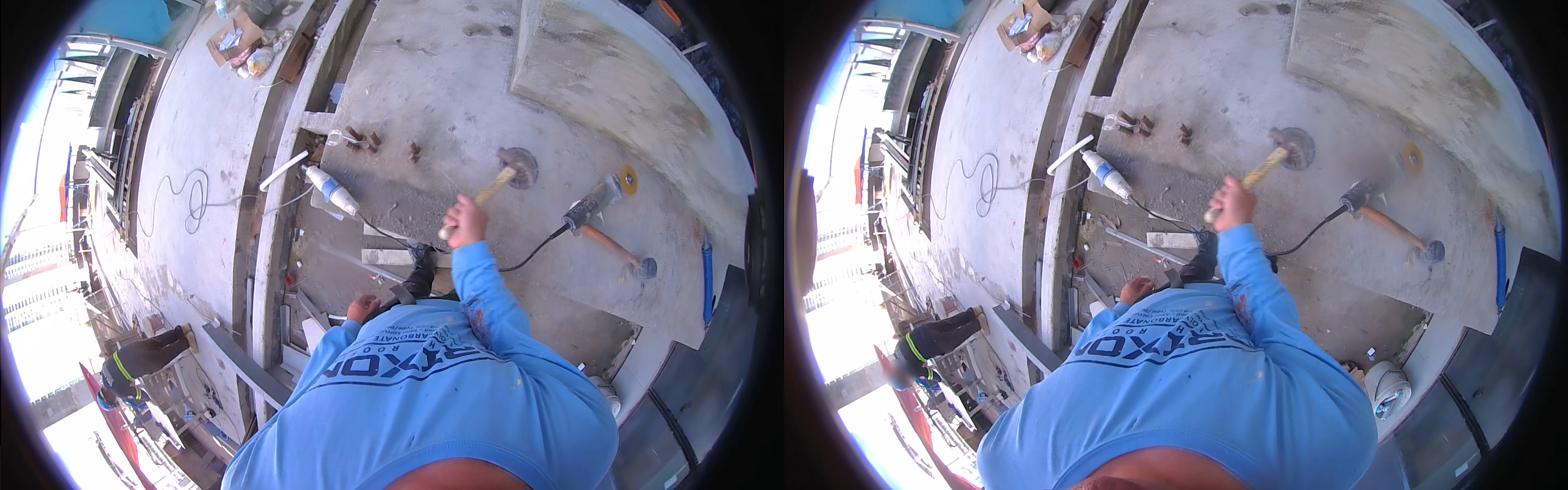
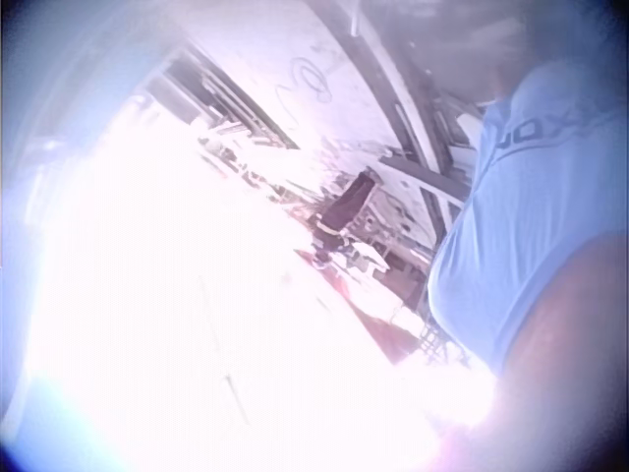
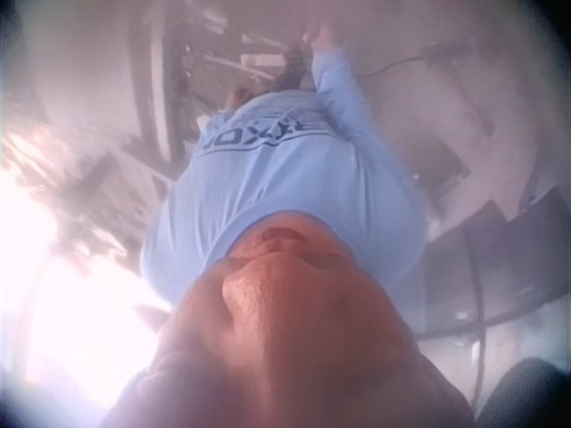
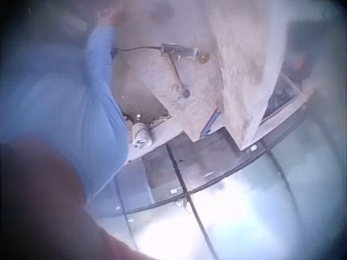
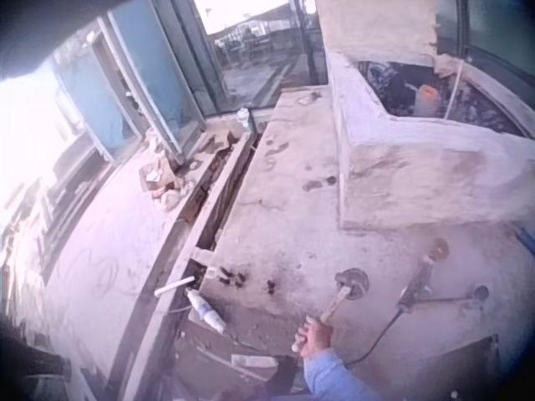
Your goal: The person uses an angle grinder on a concrete floor, producing sparks, then switches to a hammer to chip away at the same area. The person handles both tools and works on the floor surface throughout the clip.
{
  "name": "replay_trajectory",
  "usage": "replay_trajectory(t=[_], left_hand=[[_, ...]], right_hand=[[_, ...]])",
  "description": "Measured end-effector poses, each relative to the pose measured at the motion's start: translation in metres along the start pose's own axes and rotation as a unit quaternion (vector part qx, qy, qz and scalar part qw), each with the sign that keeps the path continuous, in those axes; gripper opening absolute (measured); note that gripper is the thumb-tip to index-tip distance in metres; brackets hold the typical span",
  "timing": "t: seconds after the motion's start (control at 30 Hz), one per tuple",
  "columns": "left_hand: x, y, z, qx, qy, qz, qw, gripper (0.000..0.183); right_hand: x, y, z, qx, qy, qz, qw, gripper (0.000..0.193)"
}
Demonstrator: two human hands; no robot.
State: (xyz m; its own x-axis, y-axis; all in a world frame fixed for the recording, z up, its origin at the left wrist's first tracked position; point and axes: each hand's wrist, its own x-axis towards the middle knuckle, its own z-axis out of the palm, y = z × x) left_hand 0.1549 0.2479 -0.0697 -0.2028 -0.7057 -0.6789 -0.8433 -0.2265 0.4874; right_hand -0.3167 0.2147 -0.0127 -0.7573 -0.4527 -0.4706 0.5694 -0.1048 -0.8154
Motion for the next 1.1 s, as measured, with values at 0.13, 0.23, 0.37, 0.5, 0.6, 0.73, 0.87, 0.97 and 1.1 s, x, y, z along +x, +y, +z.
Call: replay_trajectory(t=[0.13, 0.23, 0.37, 0.5, 0.6, 0.73, 0.87, 0.97, 1.1], left_hand=[[-0.001, -0.061, 0.005, 0.127, -0.044, -0.054, 0.989, 0.034], [-0.002, -0.065, 0.005, 0.217, -0.070, -0.084, 0.970, 0.030], [0.009, -0.002, -0.006, 0.115, -0.034, -0.012, 0.993, 0.032], [0.011, 0.043, 0.008, -0.023, -0.014, 0.039, 0.999, 0.037], [0.000, 0.054, 0.005, -0.053, -0.002, 0.030, 0.998, 0.039], [0.008, 0.014, -0.006, -0.008, -0.008, -0.033, 0.999, 0.041], [0.006, -0.070, 0.007, 0.171, -0.059, 0.012, 0.983, 0.035], [0.010, -0.061, 0.002, 0.224, -0.059, -0.076, 0.970, 0.033], [0.022, -0.028, 0.002, 0.021, -0.008, 0.025, 0.999, 0.036]], right_hand=[[-0.041, -0.091, -0.009, 0.021, -0.015, 0.062, 0.998, 0.018], [-0.074, -0.167, -0.020, -0.020, 0.024, -0.084, 0.996, 0.017], [-0.078, -0.241, -0.031, 0.044, 0.055, -0.347, 0.935, 0.023], [-0.039, -0.232, 0.005, 0.265, 0.064, -0.451, 0.850, 0.025], [-0.001, -0.084, 0.023, -0.018, 0.189, -0.286, 0.939, 0.021], [-0.038, -0.025, 0.037, 0.074, 0.020, 0.106, 0.991, 0.018], [-0.050, -0.125, -0.003, 0.000, -0.018, 0.009, 1.000, 0.019], [-0.066, -0.184, -0.036, -0.047, 0.016, -0.156, 0.987, 0.022], [-0.060, -0.242, -0.033, 0.099, 0.037, -0.383, 0.918, 0.031]])
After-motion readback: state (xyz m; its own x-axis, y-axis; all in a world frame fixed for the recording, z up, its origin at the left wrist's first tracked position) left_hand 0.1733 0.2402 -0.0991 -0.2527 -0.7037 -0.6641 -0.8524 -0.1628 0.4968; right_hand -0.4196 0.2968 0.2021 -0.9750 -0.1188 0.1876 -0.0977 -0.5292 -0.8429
